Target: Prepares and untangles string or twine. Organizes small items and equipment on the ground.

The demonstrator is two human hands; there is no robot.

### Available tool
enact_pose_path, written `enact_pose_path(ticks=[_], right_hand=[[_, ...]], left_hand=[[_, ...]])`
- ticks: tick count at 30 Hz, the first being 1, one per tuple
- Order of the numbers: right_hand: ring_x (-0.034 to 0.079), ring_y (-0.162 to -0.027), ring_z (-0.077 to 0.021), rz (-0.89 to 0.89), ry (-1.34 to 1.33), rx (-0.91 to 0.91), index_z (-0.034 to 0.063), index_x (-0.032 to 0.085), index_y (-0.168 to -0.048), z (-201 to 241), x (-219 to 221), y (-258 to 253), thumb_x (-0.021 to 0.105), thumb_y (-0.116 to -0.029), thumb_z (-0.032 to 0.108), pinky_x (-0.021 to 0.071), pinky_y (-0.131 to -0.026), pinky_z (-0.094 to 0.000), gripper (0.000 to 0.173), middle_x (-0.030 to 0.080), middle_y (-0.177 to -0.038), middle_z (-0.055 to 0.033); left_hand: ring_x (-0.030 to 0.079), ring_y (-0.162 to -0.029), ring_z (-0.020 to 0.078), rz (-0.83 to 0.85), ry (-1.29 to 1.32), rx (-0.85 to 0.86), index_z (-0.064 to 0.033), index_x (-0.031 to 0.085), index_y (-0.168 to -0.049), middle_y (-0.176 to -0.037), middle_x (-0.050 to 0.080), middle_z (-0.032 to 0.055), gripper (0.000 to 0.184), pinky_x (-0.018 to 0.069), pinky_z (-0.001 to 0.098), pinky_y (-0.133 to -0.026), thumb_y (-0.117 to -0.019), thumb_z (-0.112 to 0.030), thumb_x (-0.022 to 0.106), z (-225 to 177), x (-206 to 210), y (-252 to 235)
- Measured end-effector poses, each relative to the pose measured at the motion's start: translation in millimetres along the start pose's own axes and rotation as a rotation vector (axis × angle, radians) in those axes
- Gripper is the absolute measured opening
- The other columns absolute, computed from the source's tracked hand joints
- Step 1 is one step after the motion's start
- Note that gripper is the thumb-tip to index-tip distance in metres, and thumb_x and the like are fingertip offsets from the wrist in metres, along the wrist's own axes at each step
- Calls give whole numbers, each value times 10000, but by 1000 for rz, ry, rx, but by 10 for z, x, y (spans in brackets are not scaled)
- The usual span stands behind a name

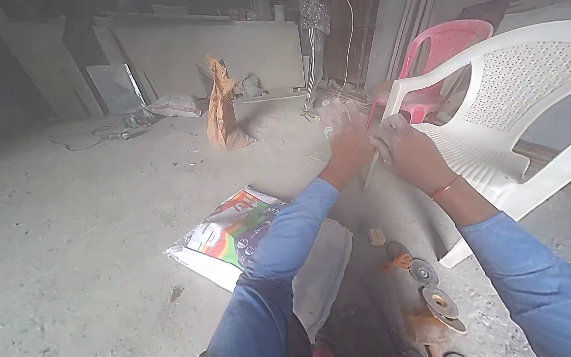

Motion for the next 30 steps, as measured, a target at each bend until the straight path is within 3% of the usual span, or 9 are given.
enact_pose_path(ticks=[4, 9, 12, 15, 17, 20, 23, 27, 30], right_hand=[[642, -790, -219, -304, -290, 84, 16, 568, -1363, 147, 102, 87, 585, -1011, 145, 564, -624, -364, 375, 516, -1384, -215], [595, -630, -176, -332, -494, 254, 0, 579, -1213, -232, 603, 338, 515, -1080, 274, 538, -595, -359, 312, 638, -883, -128], [499, -520, -202, -246, -365, 213, 19, 577, -905, -511, 698, 415, 390, -1111, 320, 422, -497, -383, 409, 482, -615, -66], [647, -739, -295, -206, -366, 199, 16, 651, -977, -541, 808, 493, 374, -1087, 273, 525, -658, -508, 393, 627, -793, -133], [670, -789, -299, -200, -468, 240, -6, 689, -1018, -378, 858, 493, 403, -1089, 236, 540, -726, -513, 381, 666, -820, -157], [481, -564, -80, -189, -775, 325, 63, 602, -827, -116, 993, 411, 335, -1114, 308, 438, -560, -271, 462, 472, -628, 16], [426, -524, -23, -42, -1073, 357, 70, 615, -777, 43, 1063, 372, 318, -1121, 312, 378, -518, -209, 515, 467, -601, 60], [481, -599, -54, 130, -952, 316, 57, 658, -860, -208, 1240, 544, 404, -1104, 329, 431, -599, -251, 445, 522, -680, 25], [536, -585, -160, -16, -663, 337, 37, 645, -837, -402, 1046, 518, 445, -1092, 342, 468, -586, -376, 445, 536, -642, -47]], left_hand=[[320, -1481, 467, 126, 252, -215, 102, 91, -1573, -1595, 225, 362, 1080, 407, 557, -1135, -851, -328, 770, 137, -29, -173], [316, -1506, 308, 211, 1052, -343, -68, 105, -1632, -1647, 259, 220, 737, 349, 529, -1177, -1089, -518, 319, 441, 55, -257], [524, -1209, 422, 585, 1620, -532, -148, 331, -1505, -1378, 473, 259, 903, 466, 688, -904, -950, -820, 96, 457, 83, -154], [648, -1062, 460, 818, 1820, -310, -93, 438, -1410, -1221, 615, 297, 1217, 555, 651, -822, -728, -1005, 10, 247, -143, 79], [682, -989, 308, 668, 1769, -189, -144, 457, -1422, -1199, 659, 162, 1214, 580, 492, -817, -712, -1011, -9, 126, -387, 300], [590, -1274, 298, 310, 1762, -63, -182, 196, -1613, -1556, 468, 104, 1074, 540, 488, -977, -848, -899, -36, 61, -597, 289], [497, -1365, 154, -50, 1416, 151, -127, 243, -1611, -1609, 418, 37, 794, 426, 348, -1099, -1046, -670, 111, 220, -579, 146], [68, -1580, 401, -306, 552, 614, 64, 218, -1591, -1663, 276, 212, 1134, 48, 610, -1266, -910, -838, 314, 231, -771, -30], [105, -1551, 505, -107, -138, 615, 26, 504, -1460, -1636, 331, 231, 971, 77, 705, -1227, -857, -723, 643, 237, -564, 136]])
Point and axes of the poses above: each hand's wrist, its own y-axis away from the middle knuckle, its own x-axis out of the palm, z = x × y, the point moved 5 cm from there along -y, towards the middle knuckle
